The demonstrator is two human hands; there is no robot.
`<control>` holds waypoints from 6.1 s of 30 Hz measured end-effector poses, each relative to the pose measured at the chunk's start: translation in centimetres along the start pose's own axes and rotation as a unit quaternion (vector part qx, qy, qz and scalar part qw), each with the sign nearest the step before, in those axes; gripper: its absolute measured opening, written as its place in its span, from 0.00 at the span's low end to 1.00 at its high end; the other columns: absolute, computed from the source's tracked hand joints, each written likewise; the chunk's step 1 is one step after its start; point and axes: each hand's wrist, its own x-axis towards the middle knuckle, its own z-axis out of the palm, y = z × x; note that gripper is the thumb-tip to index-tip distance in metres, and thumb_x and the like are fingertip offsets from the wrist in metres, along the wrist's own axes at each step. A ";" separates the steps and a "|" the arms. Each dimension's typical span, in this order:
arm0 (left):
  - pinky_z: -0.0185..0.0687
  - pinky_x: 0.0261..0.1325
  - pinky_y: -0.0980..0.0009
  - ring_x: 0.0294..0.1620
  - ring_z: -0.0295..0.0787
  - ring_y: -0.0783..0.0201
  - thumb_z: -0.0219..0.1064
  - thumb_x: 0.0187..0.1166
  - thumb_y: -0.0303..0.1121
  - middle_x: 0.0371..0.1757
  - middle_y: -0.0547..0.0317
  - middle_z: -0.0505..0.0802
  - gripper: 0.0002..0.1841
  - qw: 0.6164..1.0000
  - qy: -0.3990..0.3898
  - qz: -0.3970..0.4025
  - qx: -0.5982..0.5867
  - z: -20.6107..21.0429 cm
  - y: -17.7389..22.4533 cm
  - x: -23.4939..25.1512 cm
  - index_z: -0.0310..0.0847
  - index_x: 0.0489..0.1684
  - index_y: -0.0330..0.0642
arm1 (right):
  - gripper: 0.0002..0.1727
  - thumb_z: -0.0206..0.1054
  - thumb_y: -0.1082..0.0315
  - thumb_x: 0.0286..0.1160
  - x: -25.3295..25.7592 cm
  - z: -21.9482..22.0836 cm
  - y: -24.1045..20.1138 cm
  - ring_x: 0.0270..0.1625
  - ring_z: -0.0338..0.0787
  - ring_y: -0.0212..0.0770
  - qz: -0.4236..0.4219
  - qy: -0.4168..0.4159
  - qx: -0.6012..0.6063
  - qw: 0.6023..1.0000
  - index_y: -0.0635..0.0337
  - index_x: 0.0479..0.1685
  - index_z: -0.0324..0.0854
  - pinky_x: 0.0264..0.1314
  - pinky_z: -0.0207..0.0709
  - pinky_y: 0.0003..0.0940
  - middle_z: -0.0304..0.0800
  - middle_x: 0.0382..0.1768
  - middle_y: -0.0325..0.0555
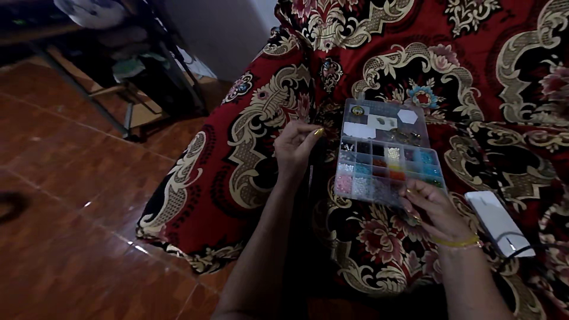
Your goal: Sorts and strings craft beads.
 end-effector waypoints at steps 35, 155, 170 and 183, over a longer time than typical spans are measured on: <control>0.78 0.64 0.43 0.53 0.89 0.46 0.73 0.79 0.36 0.49 0.40 0.93 0.14 0.667 -0.593 -0.308 0.330 -0.6 -1.9 0.3 0.91 0.47 0.31 | 0.07 0.67 0.68 0.76 -0.7 -1.9 -1.6 0.29 0.87 0.19 0.154 -0.168 -0.276 0.934 0.59 0.38 0.91 0.26 0.78 0.16 0.96 0.53 0.35; 0.88 0.50 0.71 0.37 0.90 0.69 0.50 0.94 0.33 0.35 0.61 0.91 0.14 0.719 -0.207 -0.569 -0.342 9.0 -1.6 -6.9 0.81 0.44 0.39 | 0.05 0.66 0.70 0.70 1.2 5.5 3.9 0.20 0.84 0.21 -0.114 0.260 -0.273 0.919 0.60 0.32 0.86 0.24 0.80 0.17 0.87 0.21 0.30; 0.86 0.50 0.71 0.39 0.88 0.70 0.54 0.90 0.27 0.38 0.63 0.90 0.09 0.786 -0.223 -0.491 -0.301 9.2 -1.4 -6.9 0.78 0.40 0.41 | 0.06 0.65 0.72 0.77 1.3 5.7 3.6 0.19 0.84 0.23 -0.094 0.281 -0.234 0.926 0.63 0.35 0.86 0.23 0.80 0.18 0.90 0.23 0.33; 0.86 0.48 0.76 0.38 0.89 0.76 0.65 0.82 0.29 0.36 0.64 0.93 0.08 0.939 -0.225 -0.223 -0.132 9.0 -2.4 -7.2 0.89 0.39 0.34 | 0.09 0.60 0.73 0.79 1.5 5.1 3.5 0.19 0.83 0.25 -0.080 0.265 -0.125 0.953 0.63 0.37 0.86 0.22 0.78 0.18 0.92 0.26 0.36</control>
